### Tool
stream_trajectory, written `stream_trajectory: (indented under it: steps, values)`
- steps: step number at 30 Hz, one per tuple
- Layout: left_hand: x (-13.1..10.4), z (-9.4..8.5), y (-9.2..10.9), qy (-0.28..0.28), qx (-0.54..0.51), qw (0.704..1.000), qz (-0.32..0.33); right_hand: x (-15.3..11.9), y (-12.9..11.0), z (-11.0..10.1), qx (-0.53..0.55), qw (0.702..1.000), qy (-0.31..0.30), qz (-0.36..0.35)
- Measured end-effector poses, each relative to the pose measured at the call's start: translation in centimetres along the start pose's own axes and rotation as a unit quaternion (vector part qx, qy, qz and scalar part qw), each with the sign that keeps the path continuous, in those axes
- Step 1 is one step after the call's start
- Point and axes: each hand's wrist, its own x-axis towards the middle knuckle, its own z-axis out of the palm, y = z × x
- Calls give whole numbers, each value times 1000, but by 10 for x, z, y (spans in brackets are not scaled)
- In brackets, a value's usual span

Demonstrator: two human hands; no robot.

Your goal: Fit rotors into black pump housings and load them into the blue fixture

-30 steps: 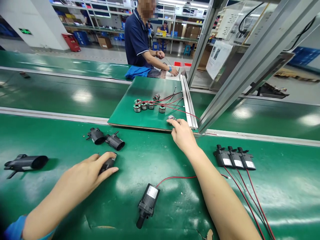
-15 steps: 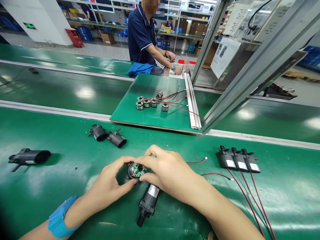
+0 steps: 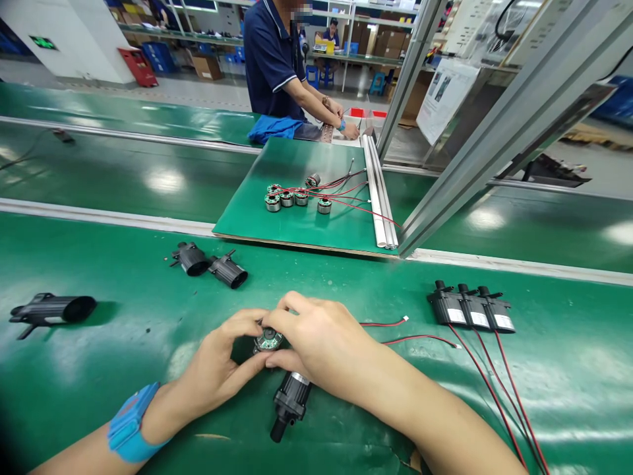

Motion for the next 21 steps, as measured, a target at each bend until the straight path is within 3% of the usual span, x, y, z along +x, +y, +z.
stream_trajectory:
  steps: [4,8,11,14,16,18,21]
  values:
    - [4,-6,4,-34,90,994,60,-1,-3,1,-43,999,3,3]
    - [8,-6,6,-65,143,987,30,3,2,-4,-51,998,-22,11]
    - [8,0,2,-32,105,994,17,7,10,-4,11,999,-33,14]
    - [5,5,-2,7,55,998,4,12,14,3,38,998,-5,40]
    - [5,6,-1,5,45,998,-35,14,17,7,28,997,12,73]
    - [7,5,4,-39,22,995,-91,15,19,9,10,996,-1,90]
    - [14,1,10,-147,12,981,-124,12,28,9,-5,995,-80,51]
